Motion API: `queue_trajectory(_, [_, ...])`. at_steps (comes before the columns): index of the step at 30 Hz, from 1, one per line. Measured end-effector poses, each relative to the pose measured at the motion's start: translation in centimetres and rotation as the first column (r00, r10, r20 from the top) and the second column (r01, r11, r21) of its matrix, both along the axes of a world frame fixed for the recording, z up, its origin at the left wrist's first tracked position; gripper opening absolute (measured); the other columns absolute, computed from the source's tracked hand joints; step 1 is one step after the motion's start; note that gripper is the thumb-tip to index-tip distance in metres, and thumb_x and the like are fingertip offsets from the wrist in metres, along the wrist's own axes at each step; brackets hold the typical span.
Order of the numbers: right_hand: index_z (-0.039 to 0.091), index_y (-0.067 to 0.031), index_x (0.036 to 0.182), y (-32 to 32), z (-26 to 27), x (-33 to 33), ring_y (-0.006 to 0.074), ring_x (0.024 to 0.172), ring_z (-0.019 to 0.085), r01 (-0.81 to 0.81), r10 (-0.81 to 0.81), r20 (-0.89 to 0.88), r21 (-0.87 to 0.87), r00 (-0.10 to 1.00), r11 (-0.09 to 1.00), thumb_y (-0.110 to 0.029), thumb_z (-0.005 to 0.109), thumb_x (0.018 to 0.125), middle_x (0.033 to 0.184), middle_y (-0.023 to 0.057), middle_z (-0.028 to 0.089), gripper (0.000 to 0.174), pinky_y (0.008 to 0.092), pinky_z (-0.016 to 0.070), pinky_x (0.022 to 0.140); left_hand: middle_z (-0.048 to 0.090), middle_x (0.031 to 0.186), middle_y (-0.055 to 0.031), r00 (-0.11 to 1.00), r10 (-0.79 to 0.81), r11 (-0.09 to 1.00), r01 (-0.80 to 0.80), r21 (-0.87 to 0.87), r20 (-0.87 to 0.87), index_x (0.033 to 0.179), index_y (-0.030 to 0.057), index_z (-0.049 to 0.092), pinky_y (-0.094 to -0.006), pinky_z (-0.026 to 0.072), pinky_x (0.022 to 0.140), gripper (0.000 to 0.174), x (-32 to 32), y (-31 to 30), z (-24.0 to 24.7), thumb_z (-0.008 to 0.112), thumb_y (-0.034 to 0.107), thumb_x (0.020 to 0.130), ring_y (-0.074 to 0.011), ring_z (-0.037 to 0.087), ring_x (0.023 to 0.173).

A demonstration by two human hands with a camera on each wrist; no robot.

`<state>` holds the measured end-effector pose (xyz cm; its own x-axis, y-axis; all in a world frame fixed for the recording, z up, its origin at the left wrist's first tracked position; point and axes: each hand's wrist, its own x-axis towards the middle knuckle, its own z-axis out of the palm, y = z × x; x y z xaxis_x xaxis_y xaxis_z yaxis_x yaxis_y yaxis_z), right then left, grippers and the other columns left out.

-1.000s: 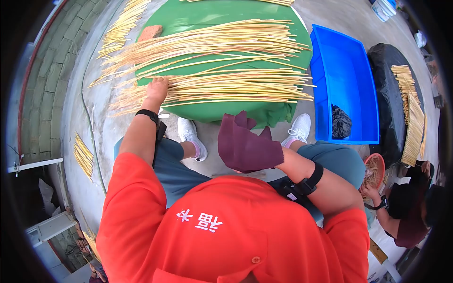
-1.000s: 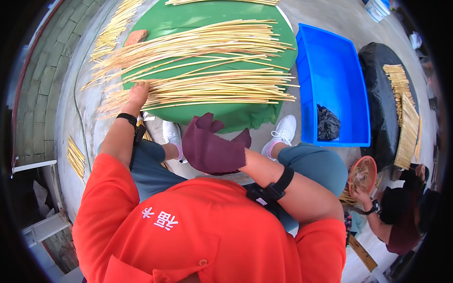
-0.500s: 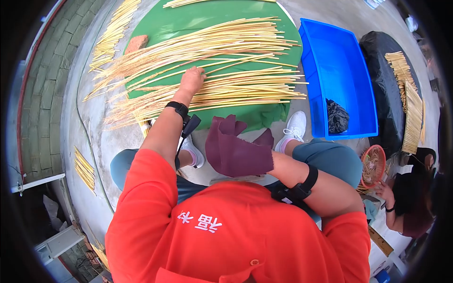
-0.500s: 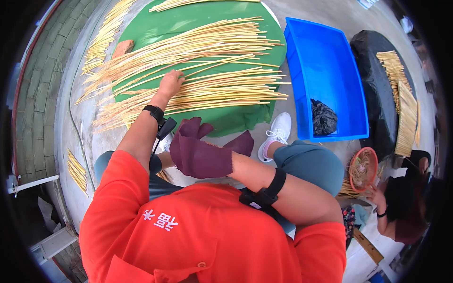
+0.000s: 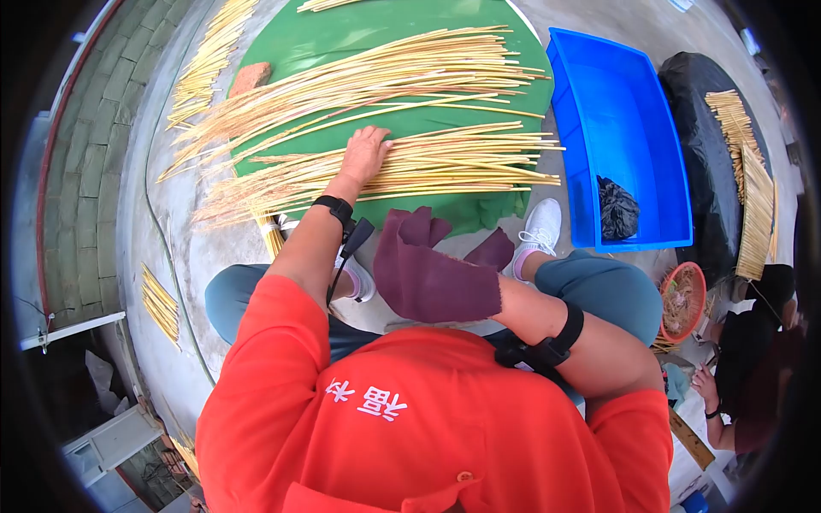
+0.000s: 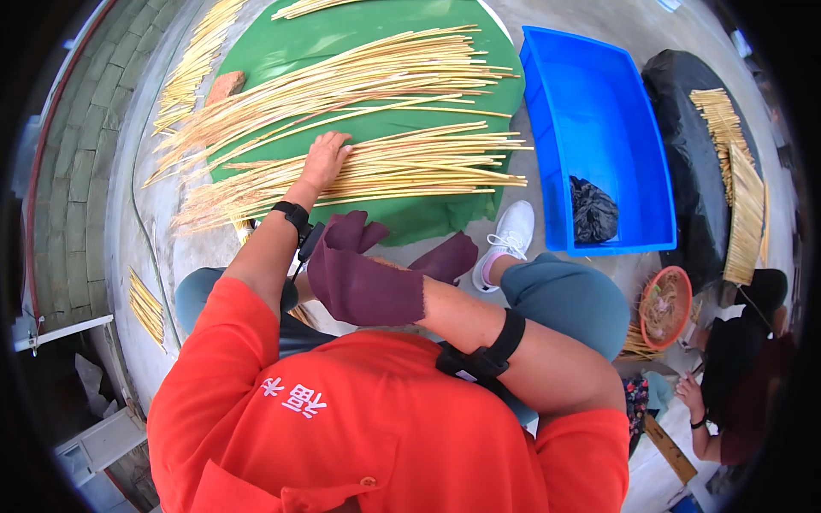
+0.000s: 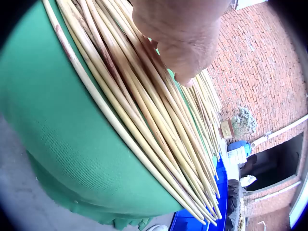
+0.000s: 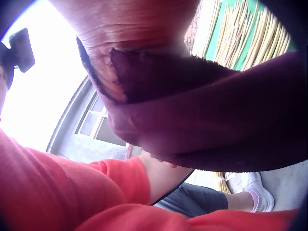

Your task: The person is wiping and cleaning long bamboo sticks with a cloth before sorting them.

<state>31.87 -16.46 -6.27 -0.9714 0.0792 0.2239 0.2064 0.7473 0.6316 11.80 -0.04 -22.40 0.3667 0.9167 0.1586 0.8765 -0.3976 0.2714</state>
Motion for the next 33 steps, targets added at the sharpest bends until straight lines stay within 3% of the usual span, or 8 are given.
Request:
queue_trajectory(4, [0.06,-0.0002,0.071,-0.4,-0.9,-0.3,0.0218,0.056,0.051,0.021,-0.014,0.039,-0.171,0.999,0.985,-0.011,0.052,0.063,0.064,0.0096,0.054,0.016,0.042,0.0431,0.053,0.053,0.101,-0.01,0.992,0.119,0.992,-0.116,0.045,-0.047,0.105,0.0098,0.054,-0.0388,0.0393,0.083,0.028,-1.7,2.3,0.3,0.057,0.018,0.079,-0.0294,0.048,0.096])
queue_trajectory(11, [0.06,0.0024,0.072,0.1,-0.4,0.0,0.0216,0.054,0.049,0.022,-0.022,0.006,0.068,1.0,0.997,-0.013,0.05,0.067,0.066,0.0113,0.055,0.019,0.0372,0.0426,0.053,0.052,0.104,-0.008,0.951,0.25,0.968,-0.24,0.072,-0.185,0.106,0.0112,0.053,-0.0391,0.0394,0.084,0.036,-4.7,4.5,-0.5,0.063,0.015,0.072,-0.0274,0.047,0.101])
queue_trajectory(13, [0.059,0.0035,0.07,0.3,-0.4,0.0,0.0214,0.05,0.047,-0.006,0.009,-0.027,0.09,1.0,0.996,-0.015,0.048,0.069,0.066,0.0126,0.055,0.021,0.0344,0.0412,0.05,0.053,0.102,-0.0071,0.921,0.205,0.979,-0.199,0.052,-0.331,0.098,0.0107,0.054,-0.0391,0.0397,0.082,0.027,-4.8,4.7,-0.4,0.063,0.015,0.072,-0.0266,0.048,0.099])
queue_trajectory(16, [0.061,0.0031,0.077,0.2,0.2,0.1,0.0238,0.061,0.054,0.07,-0.069,-0.042,0.041,0.997,0.997,-0.011,0.052,0.064,0.068,0.011,0.055,0.021,0.0388,0.0447,0.057,0.054,0.091,-0.0063,0.91,0.174,0.985,-0.163,0.061,-0.375,0.089,0.0111,0.054,-0.0374,0.0388,0.079,0.018,-4.6,4.8,-0.4,0.06,0.009,0.072,-0.0261,0.049,0.092])
queue_trajectory(22, [0.06,0.0038,0.08,0.7,0.9,0.2,0.0247,0.065,0.056,0.02,-0.018,-0.03,0.067,0.999,0.998,-0.01,0.053,0.063,0.073,0.0124,0.057,0.023,0.0387,0.046,0.058,0.054,0.089,-0.0043,0.962,0.134,0.987,-0.11,0.114,-0.236,0.088,0.013,0.053,-0.0376,0.0368,0.079,0.014,-2.8,5.6,1.1,0.056,0.011,0.075,-0.024,0.049,0.094])
queue_trajectory(25, [0.058,0.0077,0.077,1.2,1.6,0.2,0.025,0.056,0.053,0.003,-0.014,0.091,0.12,0.996,0.993,-0.013,0.049,0.069,0.068,0.0178,0.055,0.024,0.0394,0.0464,0.056,0.055,0.088,-0.0046,0.969,0.113,0.976,-0.066,0.209,-0.22,0.089,0.0116,0.053,-0.0395,0.0383,0.077,0.018,-2.7,6.2,0.7,0.059,0.009,0.073,-0.026,0.049,0.089])
queue_trajectory(28, [0.058,0.0075,0.076,0.6,-0.7,-0.2,0.0248,0.054,0.053,-0.02,0.019,0.015,0.085,1.0,0.996,-0.012,0.05,0.068,0.068,0.0171,0.056,0.022,0.0411,0.0467,0.056,0.056,0.097,-0.0039,0.894,0.32,0.947,-0.285,0.151,-0.315,0.092,0.0119,0.054,-0.0378,0.0377,0.079,0.016,-2.9,6.3,-0.1,0.055,0.011,0.076,-0.0241,0.049,0.096])
queue_trajectory(33, [0.058,0.0039,0.076,-0.2,-3.1,-0.5,0.0235,0.057,0.053,-0.003,-0.001,-0.03,-0.158,1.0,0.987,-0.012,0.05,0.071,0.067,0.0145,0.055,0.018,0.0389,0.0463,0.054,0.056,0.1,-0.005,0.873,0.223,0.974,-0.219,0.059,-0.434,0.097,0.0117,0.052,-0.0381,0.038,0.081,0.02,-4.0,6.8,-0.8,0.048,0.008,0.078,-0.0252,0.049,0.098])
